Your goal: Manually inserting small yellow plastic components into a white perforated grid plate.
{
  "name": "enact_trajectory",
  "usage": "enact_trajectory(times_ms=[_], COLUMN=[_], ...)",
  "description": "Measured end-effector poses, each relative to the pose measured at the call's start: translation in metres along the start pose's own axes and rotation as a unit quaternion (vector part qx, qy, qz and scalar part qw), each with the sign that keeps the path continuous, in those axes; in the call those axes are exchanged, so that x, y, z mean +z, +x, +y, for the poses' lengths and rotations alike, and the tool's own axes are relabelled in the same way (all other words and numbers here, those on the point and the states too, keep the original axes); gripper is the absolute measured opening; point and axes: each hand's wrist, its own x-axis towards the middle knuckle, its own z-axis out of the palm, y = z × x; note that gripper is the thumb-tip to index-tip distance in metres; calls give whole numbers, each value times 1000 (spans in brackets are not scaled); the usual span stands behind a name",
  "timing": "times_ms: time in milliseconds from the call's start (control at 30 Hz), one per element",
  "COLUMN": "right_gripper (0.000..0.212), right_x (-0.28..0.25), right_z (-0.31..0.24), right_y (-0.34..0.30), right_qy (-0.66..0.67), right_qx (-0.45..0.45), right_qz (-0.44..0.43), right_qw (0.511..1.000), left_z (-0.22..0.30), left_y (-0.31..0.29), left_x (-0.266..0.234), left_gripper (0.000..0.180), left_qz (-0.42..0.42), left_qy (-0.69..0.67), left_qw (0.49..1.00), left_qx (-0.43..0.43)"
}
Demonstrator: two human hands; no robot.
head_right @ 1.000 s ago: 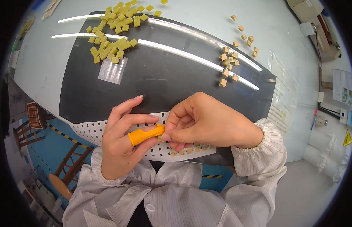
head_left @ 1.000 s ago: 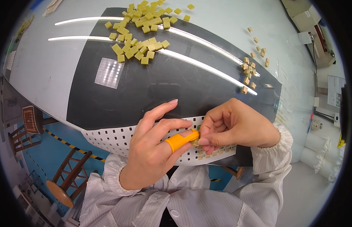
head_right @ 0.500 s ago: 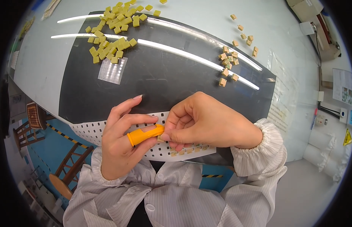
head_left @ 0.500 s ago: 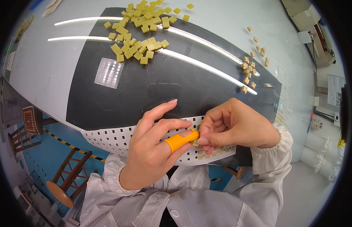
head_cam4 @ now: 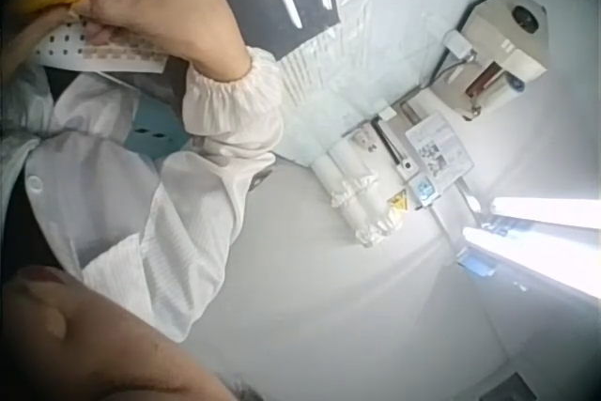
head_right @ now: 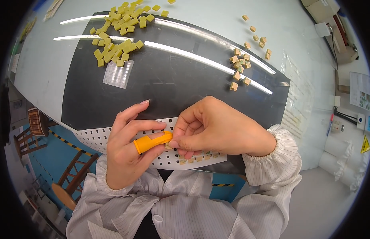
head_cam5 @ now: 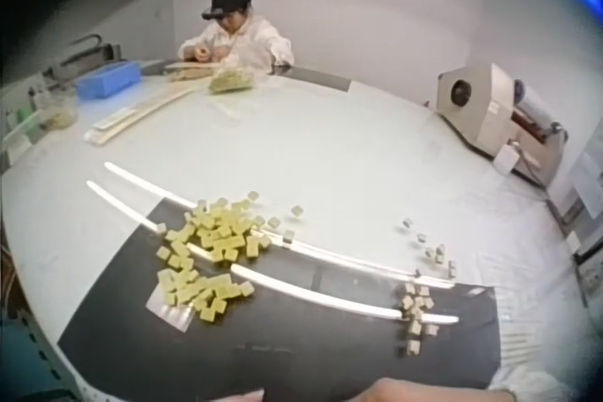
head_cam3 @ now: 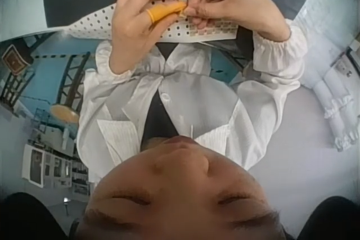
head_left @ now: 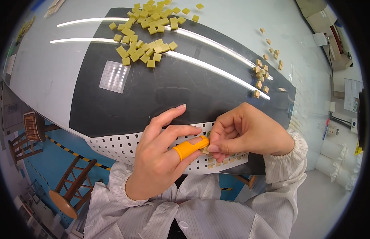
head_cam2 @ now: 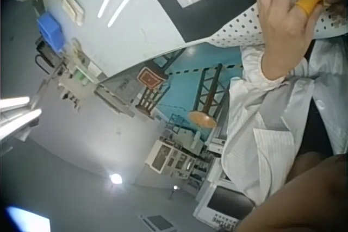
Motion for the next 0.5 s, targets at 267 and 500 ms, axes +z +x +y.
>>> enact_trajectory(times_ms=[267, 500], right_gripper=[16, 11], right_x=[0, 2], right_z=[0, -5], right_y=[0, -1], right_qy=[-2, -36], right_qx=[7, 26], right_qz=[1, 1], right_qw=[1000, 999], left_z=[0, 1], left_y=[0, 1], left_x=[0, 0], left_gripper=[24, 24], left_qz=[-1, 5], left_qy=[-1, 1], left_qw=[1000, 1000], left_qx=[4, 4])
